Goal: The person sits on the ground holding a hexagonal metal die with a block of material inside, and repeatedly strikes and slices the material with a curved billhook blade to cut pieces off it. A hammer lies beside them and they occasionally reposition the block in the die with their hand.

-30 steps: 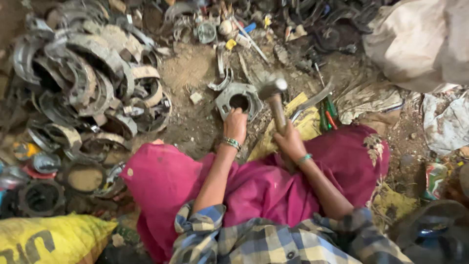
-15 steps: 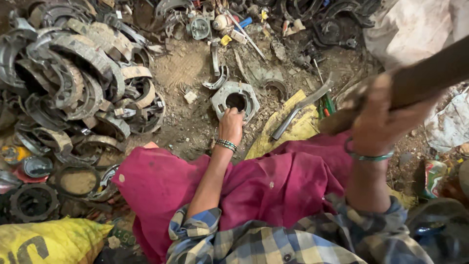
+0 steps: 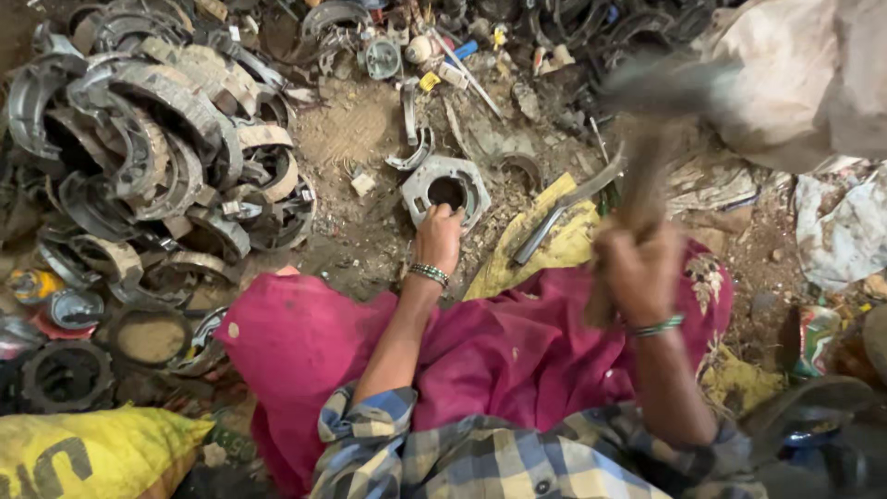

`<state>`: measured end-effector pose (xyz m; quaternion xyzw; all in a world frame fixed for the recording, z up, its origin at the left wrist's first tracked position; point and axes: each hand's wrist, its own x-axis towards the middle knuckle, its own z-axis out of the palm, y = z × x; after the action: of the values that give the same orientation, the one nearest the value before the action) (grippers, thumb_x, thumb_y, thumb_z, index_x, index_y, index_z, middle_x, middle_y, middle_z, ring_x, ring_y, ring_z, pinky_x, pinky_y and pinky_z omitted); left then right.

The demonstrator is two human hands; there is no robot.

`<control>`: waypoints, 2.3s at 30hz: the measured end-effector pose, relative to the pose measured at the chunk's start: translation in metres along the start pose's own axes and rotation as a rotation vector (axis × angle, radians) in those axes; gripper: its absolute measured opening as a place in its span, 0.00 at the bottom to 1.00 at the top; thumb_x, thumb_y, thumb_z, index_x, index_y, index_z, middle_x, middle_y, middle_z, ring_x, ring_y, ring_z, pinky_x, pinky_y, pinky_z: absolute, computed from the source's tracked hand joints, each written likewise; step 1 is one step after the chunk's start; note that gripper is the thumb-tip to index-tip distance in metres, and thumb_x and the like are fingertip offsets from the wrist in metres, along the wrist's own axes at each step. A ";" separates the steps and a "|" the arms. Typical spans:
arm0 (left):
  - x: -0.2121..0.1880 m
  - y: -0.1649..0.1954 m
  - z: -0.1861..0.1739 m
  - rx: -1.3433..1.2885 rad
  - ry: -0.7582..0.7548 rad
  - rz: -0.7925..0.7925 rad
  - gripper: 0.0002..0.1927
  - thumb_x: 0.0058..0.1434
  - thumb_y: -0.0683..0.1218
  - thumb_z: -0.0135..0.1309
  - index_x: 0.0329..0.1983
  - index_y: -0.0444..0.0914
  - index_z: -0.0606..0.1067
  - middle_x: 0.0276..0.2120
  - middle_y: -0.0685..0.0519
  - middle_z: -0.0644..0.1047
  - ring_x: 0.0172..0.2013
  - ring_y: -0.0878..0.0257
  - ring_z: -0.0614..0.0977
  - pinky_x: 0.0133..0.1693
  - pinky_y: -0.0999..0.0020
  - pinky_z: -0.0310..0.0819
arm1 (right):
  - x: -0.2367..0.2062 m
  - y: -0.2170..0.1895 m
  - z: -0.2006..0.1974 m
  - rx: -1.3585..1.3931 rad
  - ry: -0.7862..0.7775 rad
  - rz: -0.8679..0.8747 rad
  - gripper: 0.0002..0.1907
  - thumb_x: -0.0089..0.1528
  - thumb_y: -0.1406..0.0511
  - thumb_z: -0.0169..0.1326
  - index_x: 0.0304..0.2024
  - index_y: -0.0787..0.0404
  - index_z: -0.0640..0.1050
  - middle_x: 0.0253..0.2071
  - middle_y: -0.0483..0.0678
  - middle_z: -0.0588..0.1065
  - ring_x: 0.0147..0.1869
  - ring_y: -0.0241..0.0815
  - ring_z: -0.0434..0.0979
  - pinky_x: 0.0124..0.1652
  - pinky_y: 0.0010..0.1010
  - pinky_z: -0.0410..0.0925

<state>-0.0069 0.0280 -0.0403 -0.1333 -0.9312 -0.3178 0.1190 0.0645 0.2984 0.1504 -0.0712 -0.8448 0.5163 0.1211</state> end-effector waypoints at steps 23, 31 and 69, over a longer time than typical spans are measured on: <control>0.003 0.009 -0.002 0.041 0.035 -0.002 0.11 0.61 0.40 0.53 0.46 0.34 0.79 0.36 0.42 0.75 0.43 0.43 0.76 0.44 0.50 0.73 | -0.015 -0.011 -0.018 0.226 0.069 0.057 0.17 0.60 0.72 0.55 0.51 0.64 0.69 0.35 0.45 0.77 0.27 0.34 0.78 0.25 0.27 0.75; 0.001 0.009 0.007 0.062 0.004 -0.019 0.10 0.57 0.40 0.55 0.42 0.36 0.80 0.36 0.44 0.76 0.43 0.47 0.77 0.46 0.54 0.74 | 0.008 -0.078 0.003 -0.077 0.110 -0.243 0.12 0.64 0.69 0.51 0.51 0.65 0.74 0.32 0.48 0.75 0.26 0.38 0.75 0.21 0.29 0.72; 0.009 0.016 -0.002 0.017 0.045 -0.031 0.06 0.58 0.38 0.52 0.37 0.37 0.78 0.33 0.44 0.75 0.41 0.44 0.77 0.41 0.49 0.74 | -0.017 -0.051 -0.042 -0.288 0.327 -0.566 0.13 0.67 0.76 0.54 0.52 0.73 0.68 0.40 0.63 0.73 0.36 0.50 0.75 0.33 0.38 0.72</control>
<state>-0.0100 0.0402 -0.0270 -0.1108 -0.9328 -0.3146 0.1364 0.0926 0.3065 0.2122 0.0678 -0.8646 0.3198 0.3816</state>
